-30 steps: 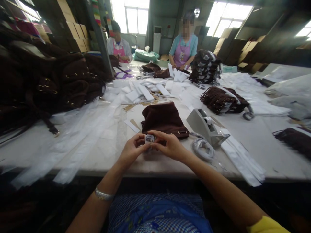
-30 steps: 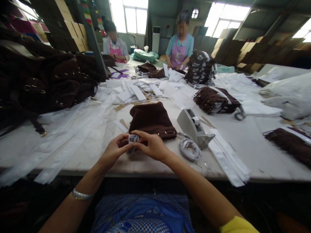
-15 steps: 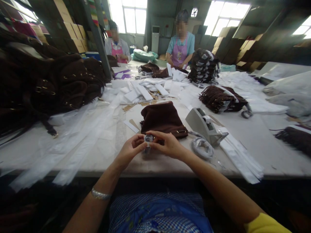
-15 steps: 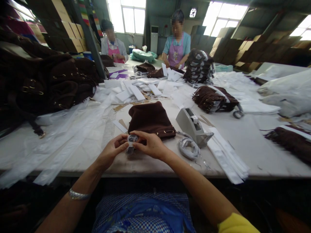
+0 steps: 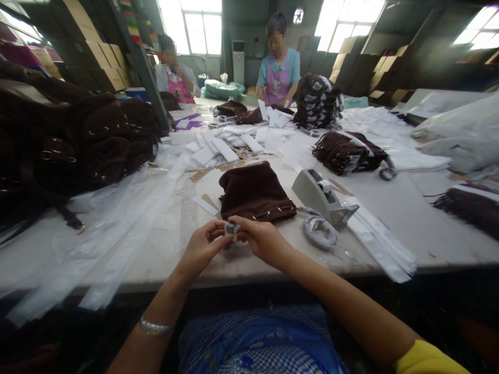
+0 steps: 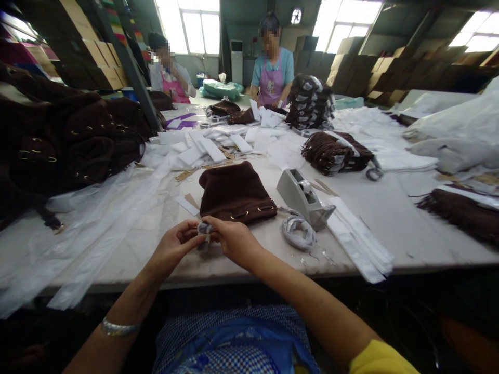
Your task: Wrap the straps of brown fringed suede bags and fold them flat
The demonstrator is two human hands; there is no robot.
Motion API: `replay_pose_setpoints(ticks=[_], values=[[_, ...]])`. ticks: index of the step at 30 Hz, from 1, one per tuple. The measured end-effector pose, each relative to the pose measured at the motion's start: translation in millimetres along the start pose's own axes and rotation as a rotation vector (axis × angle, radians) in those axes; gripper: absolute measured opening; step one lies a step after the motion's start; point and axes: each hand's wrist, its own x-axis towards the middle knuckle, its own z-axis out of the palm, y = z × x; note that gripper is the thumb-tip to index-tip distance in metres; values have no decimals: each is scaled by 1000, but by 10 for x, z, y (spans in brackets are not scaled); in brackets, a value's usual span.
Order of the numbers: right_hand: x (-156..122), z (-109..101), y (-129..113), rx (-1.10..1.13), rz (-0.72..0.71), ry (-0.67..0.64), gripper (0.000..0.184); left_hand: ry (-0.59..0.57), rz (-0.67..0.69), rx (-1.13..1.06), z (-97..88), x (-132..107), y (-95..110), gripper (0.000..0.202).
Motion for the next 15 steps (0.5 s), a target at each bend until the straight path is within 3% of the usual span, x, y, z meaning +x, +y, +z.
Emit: replay_pose_setpoints(ticks=[8,15], values=[[-39,216,-16,-47,105,140,50,59,42,63,7,-34,-46,32],[-59,172,-140,-225,226,202,57,63,64,76,27,-75,-66,30]])
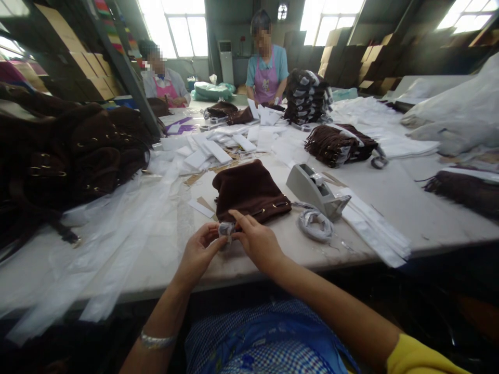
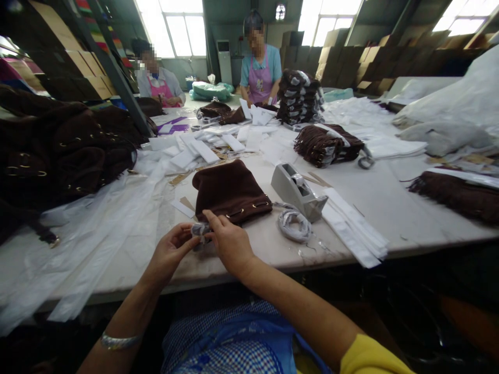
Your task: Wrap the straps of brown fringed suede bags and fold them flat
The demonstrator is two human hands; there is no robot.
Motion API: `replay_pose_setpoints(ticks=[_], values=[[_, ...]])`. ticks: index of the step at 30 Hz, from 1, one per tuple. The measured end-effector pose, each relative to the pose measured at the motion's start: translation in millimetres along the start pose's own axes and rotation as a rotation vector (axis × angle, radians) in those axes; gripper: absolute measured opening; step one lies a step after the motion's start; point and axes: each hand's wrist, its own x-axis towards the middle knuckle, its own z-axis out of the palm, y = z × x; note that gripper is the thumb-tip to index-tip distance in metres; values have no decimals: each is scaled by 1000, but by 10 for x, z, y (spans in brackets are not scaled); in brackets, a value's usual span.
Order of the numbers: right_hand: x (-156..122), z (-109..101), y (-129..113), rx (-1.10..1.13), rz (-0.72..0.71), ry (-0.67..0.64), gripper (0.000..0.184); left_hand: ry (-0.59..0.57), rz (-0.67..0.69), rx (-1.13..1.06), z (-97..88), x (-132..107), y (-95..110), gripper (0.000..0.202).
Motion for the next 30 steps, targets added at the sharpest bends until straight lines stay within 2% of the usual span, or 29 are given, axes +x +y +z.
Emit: replay_pose_setpoints(ticks=[4,7,11,18,24,27,28,30], values=[[-16,-49,-30,-42,28,59,55,18,19,3,22,-30,2,29],[-66,-25,-9,70,-9,112,49,43,28,-15,39,-33,4,30],[-185,9,8,298,18,154,33,50,11,-9,46,-30,0,30],[-227,45,-93,701,95,22,33,24,-8,-42,101,-27,37,32],[-147,112,-19,762,114,-131,42,52,7,-29,97,-7,22,29],[-140,91,30,849,68,-225,44,67,27,-16,81,8,0,28],[-145,69,35,862,58,-222,44,73,33,-16,77,12,-2,28],[-169,12,27,789,60,-126,41,87,32,-18,76,18,2,30]])
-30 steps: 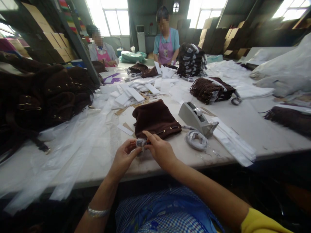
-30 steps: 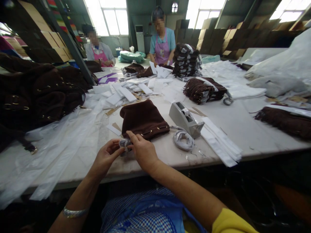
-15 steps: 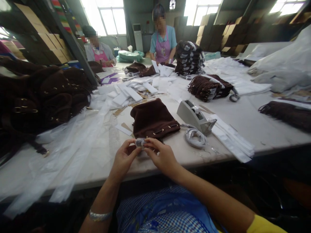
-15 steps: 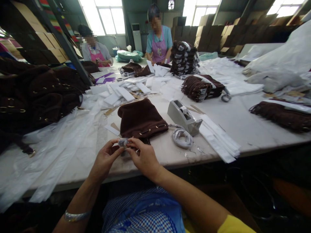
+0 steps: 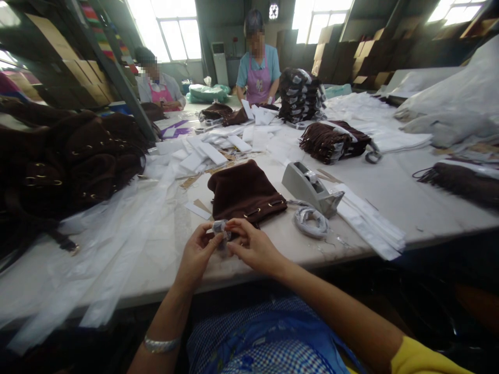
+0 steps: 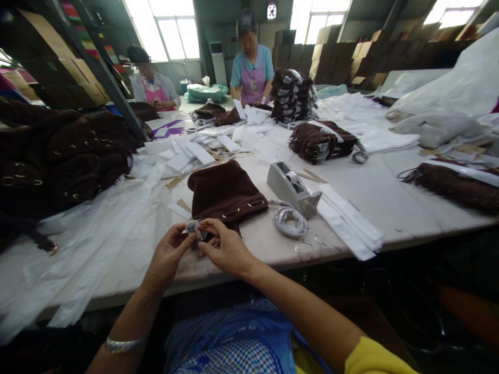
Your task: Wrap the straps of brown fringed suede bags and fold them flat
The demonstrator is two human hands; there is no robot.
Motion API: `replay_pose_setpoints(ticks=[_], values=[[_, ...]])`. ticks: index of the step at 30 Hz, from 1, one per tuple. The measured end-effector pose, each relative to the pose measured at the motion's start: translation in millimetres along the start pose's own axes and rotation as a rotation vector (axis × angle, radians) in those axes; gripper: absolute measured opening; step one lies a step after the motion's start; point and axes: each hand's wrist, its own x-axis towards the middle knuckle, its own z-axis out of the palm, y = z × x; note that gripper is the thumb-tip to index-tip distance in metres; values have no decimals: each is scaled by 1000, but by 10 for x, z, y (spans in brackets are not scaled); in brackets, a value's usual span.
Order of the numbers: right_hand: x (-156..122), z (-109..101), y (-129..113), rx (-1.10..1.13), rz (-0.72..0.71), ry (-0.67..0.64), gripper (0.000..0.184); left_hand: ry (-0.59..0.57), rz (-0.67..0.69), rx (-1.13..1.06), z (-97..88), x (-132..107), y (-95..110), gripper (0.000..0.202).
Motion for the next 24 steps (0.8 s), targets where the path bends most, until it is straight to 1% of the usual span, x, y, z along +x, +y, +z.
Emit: replay_pose_setpoints(ticks=[2,3,4,6,9,11,13,16,18,20,22,23,24], values=[[-43,-17,-48,-141,-29,156,34,17,-11,-3,5,3,7,32],[-65,-17,-66,-191,-38,207,32,22,-15,-3,10,4,10,32],[-84,-11,-75,-209,-42,225,31,24,-16,-2,16,4,12,32],[-106,19,-72,-159,-30,193,31,26,-7,0,30,5,14,30],[-90,73,-38,-15,10,150,33,47,5,-6,44,9,11,29],[-61,89,-21,76,32,140,32,65,2,-19,43,11,8,31],[-40,83,-21,135,38,97,32,61,-14,-34,32,11,4,34],[-52,51,-53,121,38,-4,39,39,-63,-56,6,5,-1,38],[-88,13,-86,49,20,-16,37,41,-86,-49,-15,0,2,38],[-131,-61,-105,-66,-26,46,26,55,-88,-24,-47,-8,18,38],[-170,-191,-90,-208,-87,170,21,50,-75,29,-100,-23,51,36],[-184,-279,-68,-292,-117,240,22,22,-64,72,-137,-34,75,35],[-195,-377,-39,-378,-151,305,23,-31,-53,129,-182,-47,102,33]])
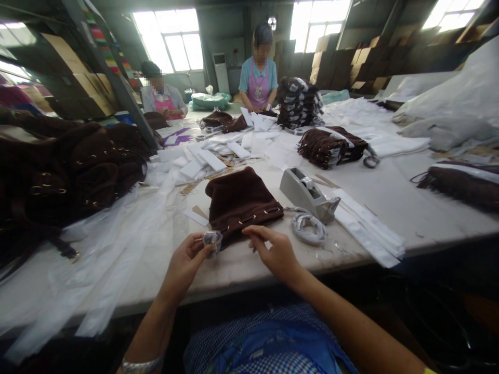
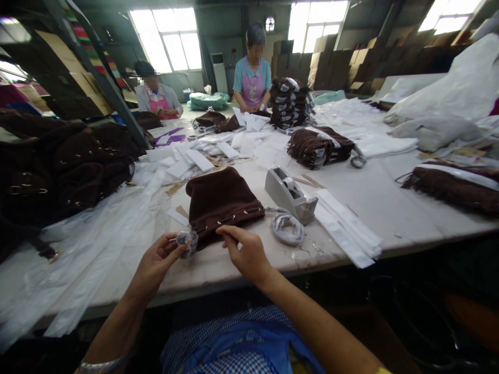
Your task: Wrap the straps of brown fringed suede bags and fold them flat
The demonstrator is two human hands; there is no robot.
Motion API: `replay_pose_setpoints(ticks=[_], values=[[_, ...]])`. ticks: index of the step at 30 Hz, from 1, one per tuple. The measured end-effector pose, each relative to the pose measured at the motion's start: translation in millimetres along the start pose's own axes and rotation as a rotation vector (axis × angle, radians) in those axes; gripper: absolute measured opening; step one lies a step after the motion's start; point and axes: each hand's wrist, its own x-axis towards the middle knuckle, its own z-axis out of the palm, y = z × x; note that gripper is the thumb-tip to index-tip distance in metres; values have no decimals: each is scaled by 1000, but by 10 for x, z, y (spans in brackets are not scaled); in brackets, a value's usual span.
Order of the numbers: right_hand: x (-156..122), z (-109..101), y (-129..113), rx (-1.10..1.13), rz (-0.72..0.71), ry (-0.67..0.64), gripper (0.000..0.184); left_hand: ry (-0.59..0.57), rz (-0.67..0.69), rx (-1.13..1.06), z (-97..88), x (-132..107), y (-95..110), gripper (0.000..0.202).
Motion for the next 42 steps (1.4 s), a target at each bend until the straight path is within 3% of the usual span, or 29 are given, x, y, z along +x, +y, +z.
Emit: replay_pose_setpoints(ticks=[4,8,11,13,15,17,22,25,28,34,36,38,40,42], values=[[127,-318,267,-283,-157,104,28,-223,82,337,-249,-67,59,28],[557,-498,415,-417,-204,106,32,-164,192,631,-544,-115,13,24],[1096,-535,513,-435,-109,61,53,-143,185,769,-727,-158,-18,29],[1444,-542,599,-373,74,-4,68,-79,155,798,-782,-157,-1,35],[1694,-542,695,-214,306,-110,76,66,100,784,-765,-85,35,39],[1823,-531,777,-56,448,-204,72,158,39,733,-682,88,61,50],[1936,-448,745,147,497,-277,33,-17,-68,424,-330,804,59,76],[2119,-454,507,239,449,-252,30,-45,-194,193,-174,1208,155,89],[2413,-554,159,330,344,-218,45,-7,-179,117,-146,1571,394,99],[2949,-871,-588,321,-162,-204,61,164,211,123,-309,2163,1167,72],[2970,-957,-730,222,-287,-160,61,189,343,98,-339,2189,1383,68],[2861,-1014,-735,118,-344,-128,57,193,502,103,-341,2093,1467,66],[2621,-1034,-572,27,-359,-125,53,197,633,196,-323,1889,1363,61],[2268,-1011,-263,-68,-337,-142,51,207,635,356,-289,1601,1075,58]])
